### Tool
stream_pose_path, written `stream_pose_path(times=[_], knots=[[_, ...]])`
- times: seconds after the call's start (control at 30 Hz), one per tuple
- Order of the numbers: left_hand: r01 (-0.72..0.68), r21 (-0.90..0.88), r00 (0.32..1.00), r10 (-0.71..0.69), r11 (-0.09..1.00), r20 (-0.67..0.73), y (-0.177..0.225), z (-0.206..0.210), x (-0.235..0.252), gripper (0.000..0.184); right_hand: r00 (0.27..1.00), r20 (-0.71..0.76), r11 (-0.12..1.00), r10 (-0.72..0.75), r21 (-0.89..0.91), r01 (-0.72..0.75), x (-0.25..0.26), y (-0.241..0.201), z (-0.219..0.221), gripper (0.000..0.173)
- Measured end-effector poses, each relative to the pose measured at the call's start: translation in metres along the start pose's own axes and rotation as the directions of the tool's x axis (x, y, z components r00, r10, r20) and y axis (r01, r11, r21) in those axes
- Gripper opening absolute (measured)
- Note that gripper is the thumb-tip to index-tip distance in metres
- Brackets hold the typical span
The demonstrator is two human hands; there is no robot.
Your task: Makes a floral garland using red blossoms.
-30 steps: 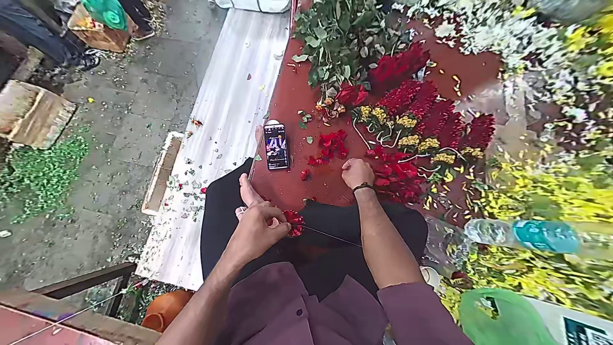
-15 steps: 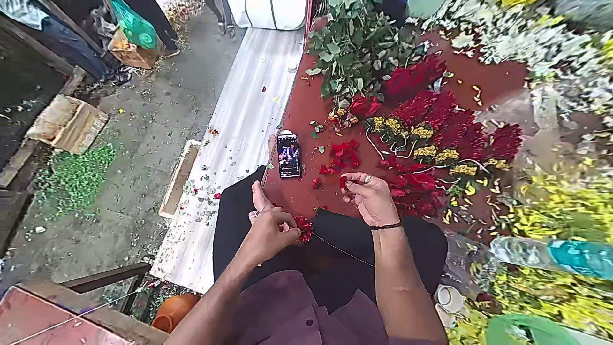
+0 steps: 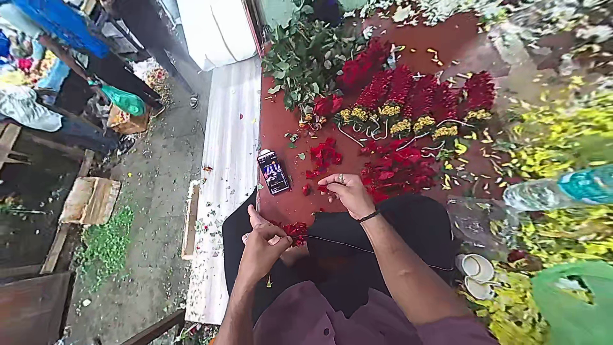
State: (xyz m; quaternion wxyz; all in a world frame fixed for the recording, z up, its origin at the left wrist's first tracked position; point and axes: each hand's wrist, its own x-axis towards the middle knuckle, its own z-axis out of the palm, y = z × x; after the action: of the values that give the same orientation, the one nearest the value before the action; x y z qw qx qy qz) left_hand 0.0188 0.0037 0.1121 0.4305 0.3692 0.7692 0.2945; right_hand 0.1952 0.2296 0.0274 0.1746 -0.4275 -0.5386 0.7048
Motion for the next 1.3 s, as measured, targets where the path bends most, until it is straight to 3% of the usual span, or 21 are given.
stream_pose_path(times=[0.2,0.33,0.47,0.77,1.1,1.17,1.3], knots=[[0.021,-0.010,1.000,-0.022,1.000,-0.022,-0.001,-0.001,-0.002,0.013,0.991,0.060,0.986,-0.118,-0.108,0.124,-0.001,0.001,0.003,0.029],[0.041,0.005,0.999,-0.041,0.999,-0.024,-0.003,-0.002,-0.001,0.015,0.976,0.034,0.963,-0.215,-0.160,0.217,-0.006,-0.001,0.010,0.012],[0.128,-0.009,0.991,-0.128,0.992,-0.038,0.001,0.000,0.007,0.016,0.952,-0.008,0.941,-0.305,-0.154,0.301,-0.019,-0.015,0.022,0.013],[0.167,-0.050,0.986,-0.168,0.985,-0.014,-0.002,0.005,0.011,0.016,0.963,0.086,0.964,-0.256,-0.048,0.260,-0.038,-0.021,0.036,0.026],[0.171,-0.045,0.985,-0.172,0.984,-0.023,-0.006,0.004,0.013,0.015,0.923,0.004,0.915,-0.385,-0.130,0.383,-0.037,-0.017,0.038,0.007],[0.175,-0.032,0.984,-0.176,0.984,-0.027,-0.003,0.004,0.015,0.016,0.920,-0.023,0.916,-0.390,-0.115,0.385,-0.038,-0.017,0.040,0.012],[0.190,-0.059,0.981,-0.191,0.980,-0.025,0.000,0.004,0.019,0.016,0.941,-0.005,0.940,-0.338,-0.039,0.338,-0.043,-0.020,0.041,0.041]])
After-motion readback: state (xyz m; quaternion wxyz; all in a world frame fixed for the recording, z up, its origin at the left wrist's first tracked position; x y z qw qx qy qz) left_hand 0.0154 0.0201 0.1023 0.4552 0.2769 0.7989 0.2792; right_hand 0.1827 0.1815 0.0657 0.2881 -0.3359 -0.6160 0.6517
